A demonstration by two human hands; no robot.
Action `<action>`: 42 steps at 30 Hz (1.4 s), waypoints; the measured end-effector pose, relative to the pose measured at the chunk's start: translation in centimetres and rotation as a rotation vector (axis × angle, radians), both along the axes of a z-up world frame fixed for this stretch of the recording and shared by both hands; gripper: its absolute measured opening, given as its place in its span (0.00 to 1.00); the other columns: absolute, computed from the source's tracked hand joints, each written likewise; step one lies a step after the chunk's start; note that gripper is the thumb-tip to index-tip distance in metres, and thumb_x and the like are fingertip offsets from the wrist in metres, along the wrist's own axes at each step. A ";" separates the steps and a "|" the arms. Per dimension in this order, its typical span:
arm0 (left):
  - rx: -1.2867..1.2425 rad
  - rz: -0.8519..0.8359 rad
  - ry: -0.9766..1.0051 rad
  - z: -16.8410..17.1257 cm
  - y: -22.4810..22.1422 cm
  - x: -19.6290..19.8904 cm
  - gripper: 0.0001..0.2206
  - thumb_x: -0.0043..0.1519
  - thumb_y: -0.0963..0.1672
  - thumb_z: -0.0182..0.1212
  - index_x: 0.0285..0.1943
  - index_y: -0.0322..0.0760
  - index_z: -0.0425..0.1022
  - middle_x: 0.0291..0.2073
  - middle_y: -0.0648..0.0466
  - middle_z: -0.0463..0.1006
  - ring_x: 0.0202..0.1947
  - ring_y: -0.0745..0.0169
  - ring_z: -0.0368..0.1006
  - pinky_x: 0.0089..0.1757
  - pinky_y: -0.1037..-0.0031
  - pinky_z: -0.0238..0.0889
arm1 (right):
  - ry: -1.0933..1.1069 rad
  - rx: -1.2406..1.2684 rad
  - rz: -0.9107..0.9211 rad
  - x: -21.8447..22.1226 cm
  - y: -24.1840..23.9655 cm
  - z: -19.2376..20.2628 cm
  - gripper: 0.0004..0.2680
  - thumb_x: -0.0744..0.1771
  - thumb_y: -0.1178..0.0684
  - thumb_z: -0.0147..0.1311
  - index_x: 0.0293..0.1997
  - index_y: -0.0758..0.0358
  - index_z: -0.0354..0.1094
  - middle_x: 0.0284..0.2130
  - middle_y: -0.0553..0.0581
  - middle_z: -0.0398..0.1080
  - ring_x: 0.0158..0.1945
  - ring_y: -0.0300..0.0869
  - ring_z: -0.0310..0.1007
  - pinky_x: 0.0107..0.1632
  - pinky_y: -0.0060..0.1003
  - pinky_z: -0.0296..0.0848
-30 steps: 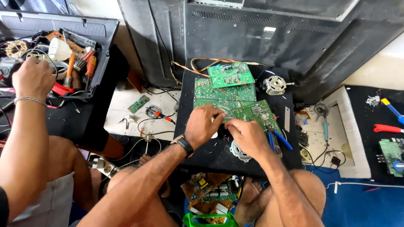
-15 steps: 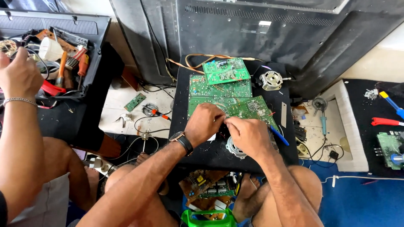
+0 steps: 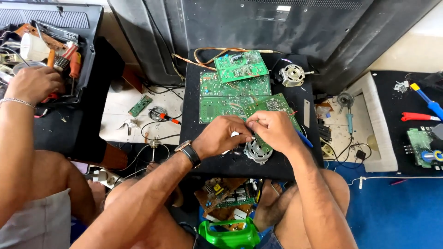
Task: Repairing electronic circuit boards by stripping wires and inspecting components.
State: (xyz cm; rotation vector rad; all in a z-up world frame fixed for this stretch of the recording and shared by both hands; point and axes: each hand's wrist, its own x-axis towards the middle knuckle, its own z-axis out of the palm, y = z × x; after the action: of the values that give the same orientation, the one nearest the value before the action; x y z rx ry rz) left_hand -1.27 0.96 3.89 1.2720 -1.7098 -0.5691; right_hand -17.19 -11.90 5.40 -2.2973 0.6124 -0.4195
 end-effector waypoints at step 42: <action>0.262 0.531 0.135 -0.6 -0.8 0.0 0.03 0.56 0.44 0.69 0.36 0.44 0.85 0.28 0.52 0.85 0.39 0.44 0.82 0.40 0.61 0.73 | -0.146 -0.092 0.009 -0.3 1.4 -0.1 0.06 0.63 0.59 0.57 0.37 0.54 0.80 0.03 0.47 0.52 0.11 0.36 0.55 0.24 0.30 0.62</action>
State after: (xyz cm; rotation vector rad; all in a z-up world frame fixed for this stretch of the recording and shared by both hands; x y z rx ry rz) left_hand -1.31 0.15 3.26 1.7513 -1.1420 -0.5518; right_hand -17.45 -10.53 5.33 -2.3303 0.5191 -0.6169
